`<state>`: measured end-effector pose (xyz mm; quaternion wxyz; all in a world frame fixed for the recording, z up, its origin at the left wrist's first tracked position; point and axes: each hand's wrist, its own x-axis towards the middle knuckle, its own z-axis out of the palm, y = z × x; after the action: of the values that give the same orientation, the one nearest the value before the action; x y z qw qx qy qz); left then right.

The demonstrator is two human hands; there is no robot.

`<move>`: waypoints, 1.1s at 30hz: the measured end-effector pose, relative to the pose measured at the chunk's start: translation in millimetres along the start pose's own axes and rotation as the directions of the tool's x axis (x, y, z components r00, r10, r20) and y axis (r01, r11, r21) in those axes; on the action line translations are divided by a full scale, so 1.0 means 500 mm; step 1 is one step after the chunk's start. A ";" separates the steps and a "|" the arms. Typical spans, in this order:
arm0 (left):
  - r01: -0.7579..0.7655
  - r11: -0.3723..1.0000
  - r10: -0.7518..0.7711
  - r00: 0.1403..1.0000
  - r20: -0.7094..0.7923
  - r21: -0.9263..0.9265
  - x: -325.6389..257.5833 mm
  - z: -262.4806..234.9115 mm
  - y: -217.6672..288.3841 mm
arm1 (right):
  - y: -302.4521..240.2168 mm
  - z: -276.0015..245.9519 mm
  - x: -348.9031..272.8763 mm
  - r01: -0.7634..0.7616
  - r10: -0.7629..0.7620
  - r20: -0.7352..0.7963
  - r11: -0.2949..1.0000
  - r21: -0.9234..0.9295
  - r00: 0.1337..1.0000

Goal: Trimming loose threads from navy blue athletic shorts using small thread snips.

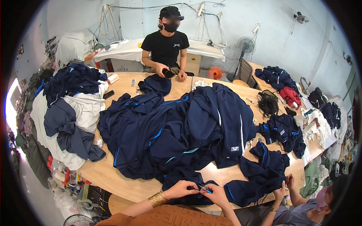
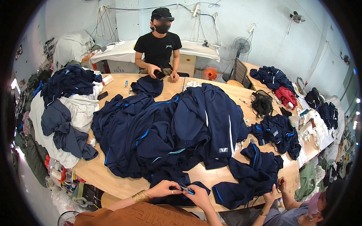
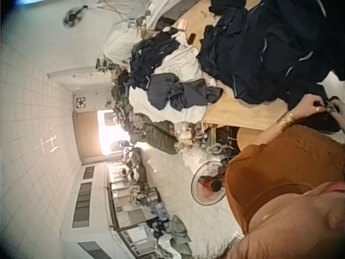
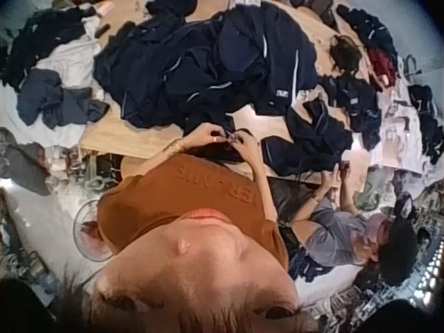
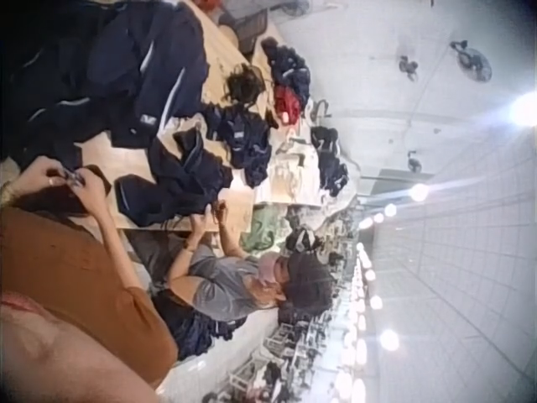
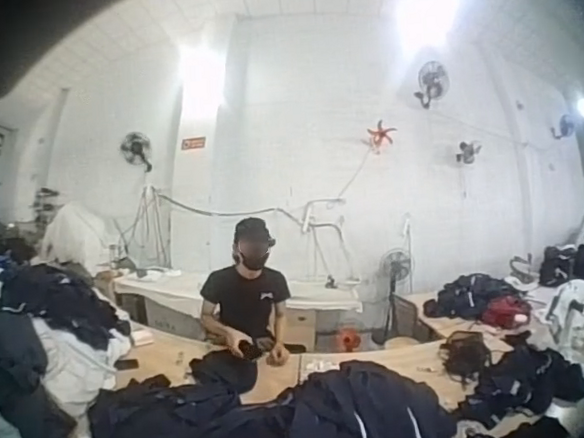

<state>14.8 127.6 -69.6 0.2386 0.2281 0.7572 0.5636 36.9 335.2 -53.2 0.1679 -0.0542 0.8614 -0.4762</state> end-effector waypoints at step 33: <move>0.031 0.998 -0.033 0.999 -0.040 -0.053 0.005 0.005 0.008 | -0.026 -0.016 0.003 0.041 -0.040 0.028 0.999 -0.035 0.999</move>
<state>14.5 132.2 -66.6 0.2382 0.1979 0.7504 0.5839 31.9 334.1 -38.6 0.1688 -0.0810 0.8662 -0.4634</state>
